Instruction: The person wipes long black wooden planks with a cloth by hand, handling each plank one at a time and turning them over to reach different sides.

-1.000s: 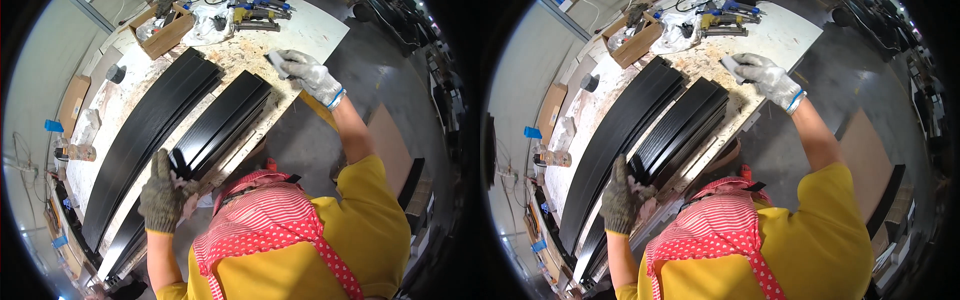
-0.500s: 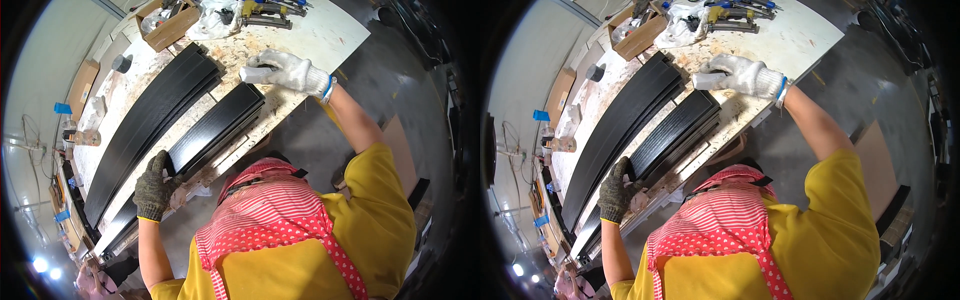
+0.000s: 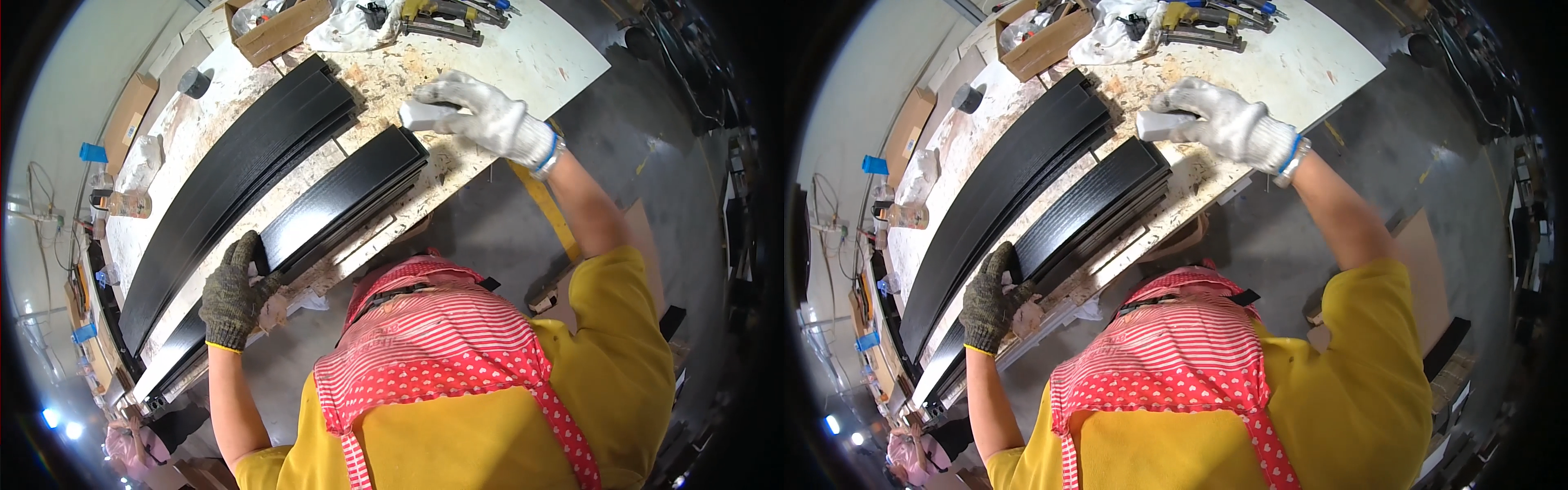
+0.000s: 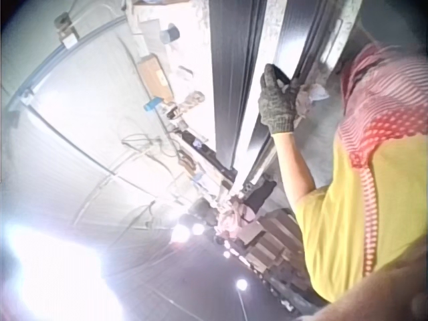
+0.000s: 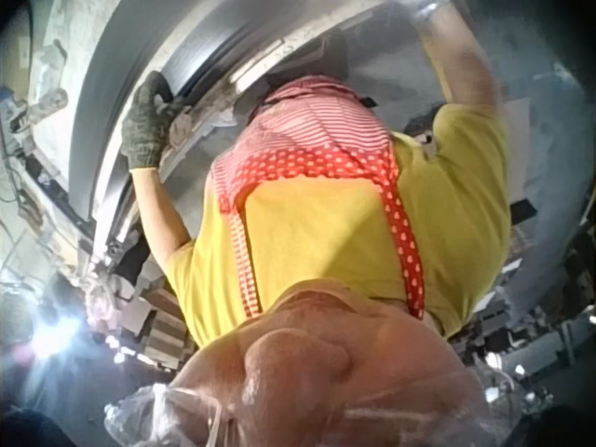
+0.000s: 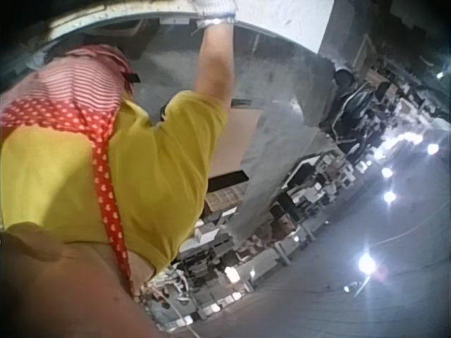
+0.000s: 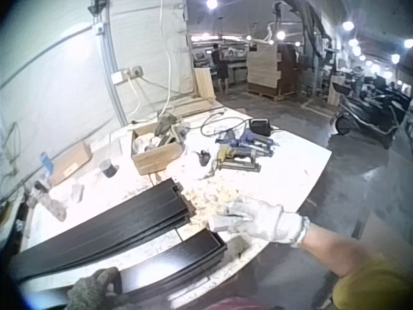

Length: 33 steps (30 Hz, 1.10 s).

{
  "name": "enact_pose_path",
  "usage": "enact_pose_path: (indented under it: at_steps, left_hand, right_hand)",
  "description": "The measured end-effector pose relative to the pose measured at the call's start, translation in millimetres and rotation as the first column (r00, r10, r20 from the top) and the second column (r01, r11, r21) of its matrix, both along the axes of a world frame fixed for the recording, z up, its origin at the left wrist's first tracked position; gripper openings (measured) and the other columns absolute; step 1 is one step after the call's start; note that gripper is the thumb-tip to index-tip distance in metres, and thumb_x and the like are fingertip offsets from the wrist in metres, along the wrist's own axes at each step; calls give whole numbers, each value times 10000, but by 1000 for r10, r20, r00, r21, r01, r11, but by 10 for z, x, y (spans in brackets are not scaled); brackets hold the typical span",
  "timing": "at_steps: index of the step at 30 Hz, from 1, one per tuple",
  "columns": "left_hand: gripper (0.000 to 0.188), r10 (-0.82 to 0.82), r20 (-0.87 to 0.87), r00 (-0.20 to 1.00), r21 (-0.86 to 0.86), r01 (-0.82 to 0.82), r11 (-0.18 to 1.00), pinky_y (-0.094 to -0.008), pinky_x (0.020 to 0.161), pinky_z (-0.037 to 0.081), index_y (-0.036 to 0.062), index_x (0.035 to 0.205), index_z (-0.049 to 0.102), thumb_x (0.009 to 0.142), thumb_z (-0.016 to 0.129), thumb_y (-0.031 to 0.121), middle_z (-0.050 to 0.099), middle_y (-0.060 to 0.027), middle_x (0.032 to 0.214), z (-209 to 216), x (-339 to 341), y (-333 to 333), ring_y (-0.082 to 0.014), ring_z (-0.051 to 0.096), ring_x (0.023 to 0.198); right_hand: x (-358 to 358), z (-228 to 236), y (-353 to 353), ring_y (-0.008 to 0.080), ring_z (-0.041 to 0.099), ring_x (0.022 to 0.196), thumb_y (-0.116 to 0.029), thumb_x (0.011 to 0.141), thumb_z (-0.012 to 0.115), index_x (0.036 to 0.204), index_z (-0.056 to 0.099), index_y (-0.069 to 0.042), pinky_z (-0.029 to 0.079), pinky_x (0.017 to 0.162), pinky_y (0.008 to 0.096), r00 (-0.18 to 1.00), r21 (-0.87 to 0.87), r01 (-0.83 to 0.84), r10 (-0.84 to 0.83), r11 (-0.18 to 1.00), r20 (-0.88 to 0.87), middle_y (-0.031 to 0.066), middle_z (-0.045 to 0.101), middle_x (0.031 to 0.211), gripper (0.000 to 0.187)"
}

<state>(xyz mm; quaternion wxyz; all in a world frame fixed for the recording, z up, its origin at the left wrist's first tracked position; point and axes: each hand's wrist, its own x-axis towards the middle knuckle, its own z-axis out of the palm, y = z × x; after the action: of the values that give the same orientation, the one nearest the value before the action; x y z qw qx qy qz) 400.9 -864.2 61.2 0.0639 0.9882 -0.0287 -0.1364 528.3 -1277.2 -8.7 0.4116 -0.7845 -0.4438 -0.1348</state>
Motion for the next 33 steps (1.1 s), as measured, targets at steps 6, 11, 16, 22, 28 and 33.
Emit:
enact_pose_path:
  at_steps: [6, 11, 16, 22, 28, 33]
  left_hand:
    - [699, 9, -1, 1000, -3, -9, 1000, -406, 977, 501, 116, 1401, 517, 780, 798, 273, 579, -166, 1359, -20, -17, 16, -341, 608, 1180]
    - [696, 17, 32, 999, 17, -18, 1000, -423, 953, 507, 111, 1397, 517, 783, 795, 284, 589, -172, 1340, -3, -54, -10, -356, 617, 1152]
    - [716, -51, 61, 997, 41, 48, 998, -429, 939, 510, 110, 1403, 509, 783, 796, 322, 594, -176, 1333, -51, -38, 37, -365, 625, 1135]
    - [676, -75, 106, 992, 10, 74, 997, -425, 940, 514, 87, 1379, 532, 800, 789, 323, 606, -184, 1316, -47, -82, 93, -354, 632, 1133]
    - [592, 124, 206, 971, -421, -26, 907, -407, 1076, 443, 32, 1407, 500, 879, 726, 176, 575, -192, 1372, 91, -363, 1015, -315, 559, 1269]
    - [577, 293, 41, 955, -93, -288, 953, -409, 1086, 402, 14, 1392, 517, 919, 684, 299, 566, -180, 1381, 61, -994, 2902, -305, 507, 1313]
  right_hand:
    - [-141, 199, 129, 229, 622, 1047, 14, 843, 681, 1194, 537, 6, 517, 921, 290, 565, 215, 125, 109, 969, -818, 138, 613, 1242, 379]
    - [-651, 234, -83, 333, 612, 1015, -84, 803, 731, 1136, 614, 39, 513, 921, 370, 982, -123, 158, -169, 980, -84, 180, 618, 1114, 373]
    - [-973, -170, 475, 301, 629, 998, -93, 827, 737, 1144, 605, -18, 541, 859, 365, 808, 127, 581, -550, 804, -212, 165, 584, 1178, 351]
    - [-1429, -208, 1271, 275, 656, 919, -130, 786, 745, 1164, 540, -90, 574, 783, 409, 791, -169, 607, -611, 777, 36, 138, 588, 1129, 431]
    - [-1280, 18, 1128, 254, 649, 1028, -164, 853, 701, 1174, 565, -26, 538, 872, 372, 665, 67, 744, -728, 665, -169, 112, 613, 1199, 375]
    - [-1415, 12, 1534, 329, 630, 920, -206, 856, 647, 1144, 588, -70, 546, 825, 426, 592, -245, 800, -786, 547, 177, 139, 593, 1038, 324]
